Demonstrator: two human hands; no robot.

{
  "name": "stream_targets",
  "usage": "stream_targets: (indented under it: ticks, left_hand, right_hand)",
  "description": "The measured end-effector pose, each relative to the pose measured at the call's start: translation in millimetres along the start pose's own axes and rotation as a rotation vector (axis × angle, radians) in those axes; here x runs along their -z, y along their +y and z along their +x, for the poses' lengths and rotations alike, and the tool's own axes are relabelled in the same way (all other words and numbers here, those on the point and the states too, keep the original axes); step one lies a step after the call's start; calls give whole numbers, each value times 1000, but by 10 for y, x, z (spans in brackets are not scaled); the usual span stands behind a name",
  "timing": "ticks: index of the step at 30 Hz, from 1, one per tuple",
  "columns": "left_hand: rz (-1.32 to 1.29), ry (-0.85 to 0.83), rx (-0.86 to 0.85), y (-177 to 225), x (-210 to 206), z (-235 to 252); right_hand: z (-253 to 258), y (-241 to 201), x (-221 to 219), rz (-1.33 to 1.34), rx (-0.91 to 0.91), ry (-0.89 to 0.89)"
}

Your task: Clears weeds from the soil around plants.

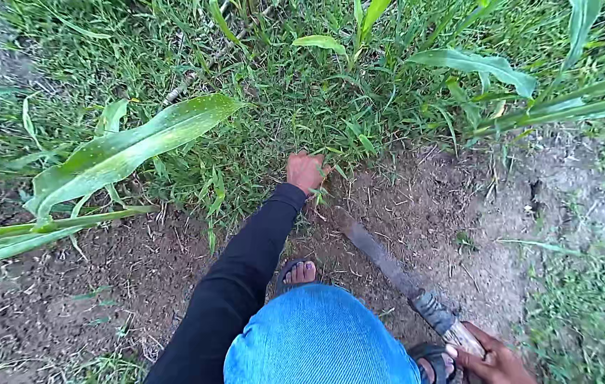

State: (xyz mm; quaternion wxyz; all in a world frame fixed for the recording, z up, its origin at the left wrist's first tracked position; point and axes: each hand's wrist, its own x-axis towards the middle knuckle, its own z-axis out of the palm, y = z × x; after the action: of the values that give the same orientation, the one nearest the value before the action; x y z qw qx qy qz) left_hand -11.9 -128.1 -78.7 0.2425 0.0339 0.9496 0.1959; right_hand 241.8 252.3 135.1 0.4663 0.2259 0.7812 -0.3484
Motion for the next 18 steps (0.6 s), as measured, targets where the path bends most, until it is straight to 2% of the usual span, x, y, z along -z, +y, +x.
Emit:
stream_targets:
  ticks: [3,5,7,9,11,13,14,16,18]
  left_hand:
    - [-105,52,14,-62,-36,-125]
    - [-197,144,30,-93,-97,-295]
    - [-279,207,51,-74,-127,-592]
    - [-302,189,91,-111,-278,-981]
    - [-287,164,174,-272,-368,-1307]
    - [-403,198,375,-482,-241,-1486]
    - [-533,278,491,-565,-97,-1541]
    - [-826,596,629,-673,286,-1613]
    - [-1086,862,569,-689,725,-1743]
  right_hand:
    - [50,54,-104,2,19,2]
    - [49,61,-75,14,15,6]
    - [84,59,-41,36,11,7]
    - [142,68,-6,43,6,2]
    - [237,98,24,24,12,-1]
    - [330,163,43,2,14,-7]
    - [363,194,53,-4,13,-11]
    - [430,188,89,-4,13,-24]
    - [460,140,120,-3,4,-26]
